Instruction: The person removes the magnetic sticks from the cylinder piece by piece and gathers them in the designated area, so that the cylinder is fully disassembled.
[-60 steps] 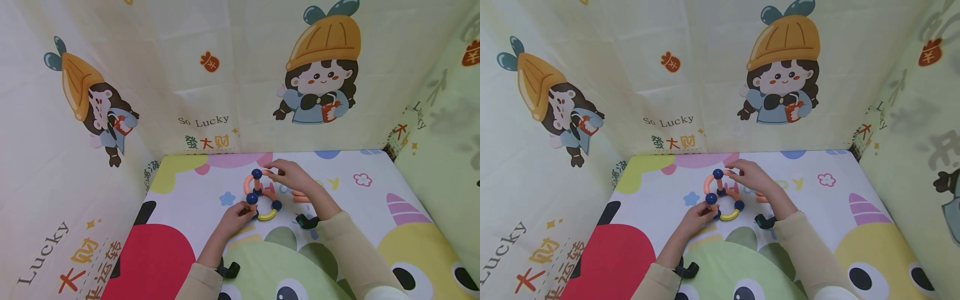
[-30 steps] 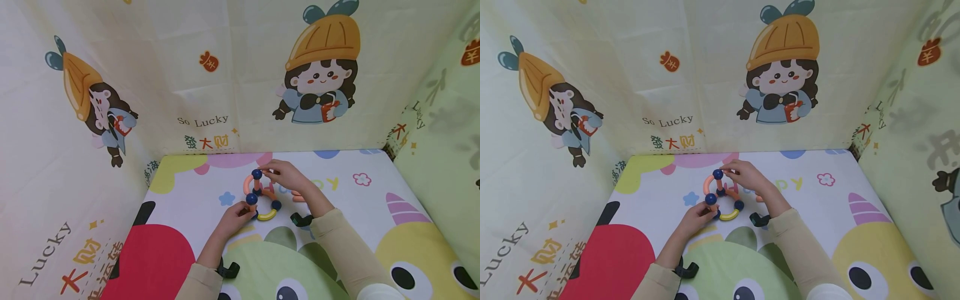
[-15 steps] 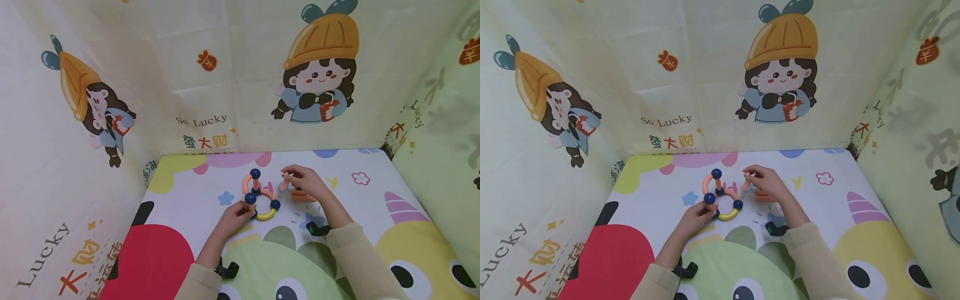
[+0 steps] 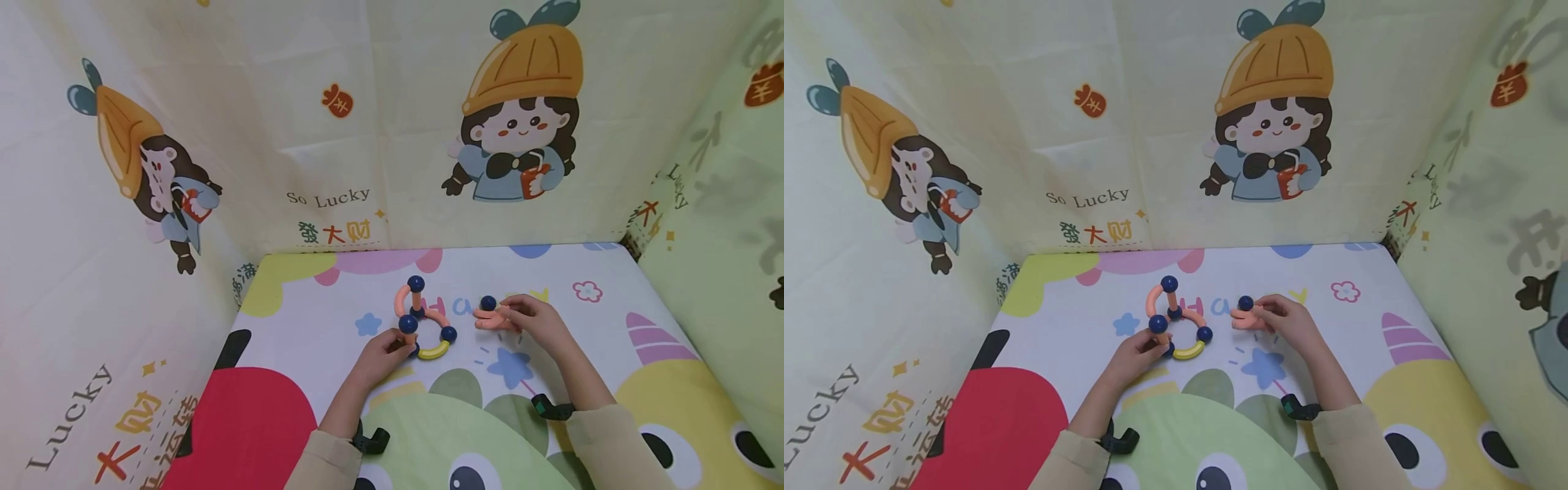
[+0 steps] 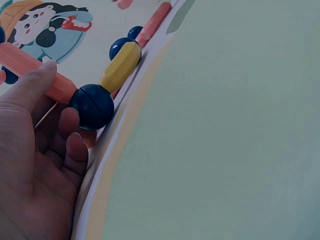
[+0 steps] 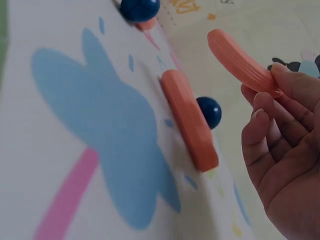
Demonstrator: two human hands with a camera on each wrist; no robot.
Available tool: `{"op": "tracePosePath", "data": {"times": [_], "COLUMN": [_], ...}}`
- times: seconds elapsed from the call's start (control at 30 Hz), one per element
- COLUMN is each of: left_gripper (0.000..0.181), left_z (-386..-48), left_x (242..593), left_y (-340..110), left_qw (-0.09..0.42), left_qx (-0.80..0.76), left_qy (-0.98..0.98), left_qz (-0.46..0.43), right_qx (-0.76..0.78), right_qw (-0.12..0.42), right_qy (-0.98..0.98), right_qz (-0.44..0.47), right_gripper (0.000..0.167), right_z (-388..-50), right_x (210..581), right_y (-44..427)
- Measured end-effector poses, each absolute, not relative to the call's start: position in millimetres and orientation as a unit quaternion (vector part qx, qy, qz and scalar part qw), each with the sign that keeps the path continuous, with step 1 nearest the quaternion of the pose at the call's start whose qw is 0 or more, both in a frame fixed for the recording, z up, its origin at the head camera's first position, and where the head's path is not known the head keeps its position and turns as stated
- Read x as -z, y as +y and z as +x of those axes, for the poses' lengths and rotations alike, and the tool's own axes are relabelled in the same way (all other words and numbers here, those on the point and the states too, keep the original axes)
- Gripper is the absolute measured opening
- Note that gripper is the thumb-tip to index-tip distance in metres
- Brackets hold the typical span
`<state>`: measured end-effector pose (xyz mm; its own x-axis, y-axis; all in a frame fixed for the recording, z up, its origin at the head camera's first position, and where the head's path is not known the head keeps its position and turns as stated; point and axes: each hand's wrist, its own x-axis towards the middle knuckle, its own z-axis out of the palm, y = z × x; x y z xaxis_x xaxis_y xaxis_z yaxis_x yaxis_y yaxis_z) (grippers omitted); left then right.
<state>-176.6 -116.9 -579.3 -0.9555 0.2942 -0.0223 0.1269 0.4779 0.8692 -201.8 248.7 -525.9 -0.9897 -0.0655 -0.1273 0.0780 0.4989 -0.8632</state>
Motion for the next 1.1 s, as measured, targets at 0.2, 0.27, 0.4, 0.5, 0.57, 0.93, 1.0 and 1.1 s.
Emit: {"op": "tracePosePath", "data": {"times": [0.2, 0.27, 0.4, 0.5, 0.57, 0.93, 1.0, 1.1], "left_gripper": [0.022, 0.022, 0.022, 0.022, 0.022, 0.026, 0.026, 0.026], "left_z": [-177.3, -177.6, -177.3, -177.0, -176.6, -175.9, -176.3, -176.5], "left_x": [580.8, 580.7, 580.4, 580.0, 579.5, 578.9, 579.4, 579.4], "left_y": [-115.6, -115.5, -115.4, -115.3, -115.2, -115.7, -115.6, -115.9], "left_qw": [0.082, 0.083, 0.085, 0.086, 0.086, 0.083, 0.082, 0.082], "left_qx": [-0.495, -0.496, -0.499, -0.499, -0.499, -0.503, -0.503, -0.506], "left_qy": [0.857, 0.856, 0.854, 0.854, 0.854, 0.851, 0.851, 0.85], "left_qz": [0.119, 0.119, 0.12, 0.119, 0.118, 0.123, 0.124, 0.123], "right_qx": [0.511, 0.507, 0.483, 0.469, 0.466, 0.44, 0.438, 0.424], "right_qw": [0.087, 0.096, 0.109, 0.116, 0.12, 0.107, 0.107, 0.109], "right_qy": [0.855, 0.856, 0.868, 0.875, 0.876, 0.892, 0.892, 0.899], "right_qz": [0.023, 0.031, 0.043, 0.034, 0.03, 0.02, 0.022, 0.014], "right_gripper": [0.049, 0.048, 0.051, 0.049, 0.045, 0.041, 0.04, 0.04], "right_z": [-191.6, -190.2, -188.9, -188.1, -187.5, -185.4, -185.4, -186.3], "right_x": [536.9, 540.4, 546.8, 551.6, 554.5, 559.3, 560.0, 561.4], "right_y": [257.7, 258.4, 258.6, 258.9, 258.9, 256.4, 256.4, 256.3]}}
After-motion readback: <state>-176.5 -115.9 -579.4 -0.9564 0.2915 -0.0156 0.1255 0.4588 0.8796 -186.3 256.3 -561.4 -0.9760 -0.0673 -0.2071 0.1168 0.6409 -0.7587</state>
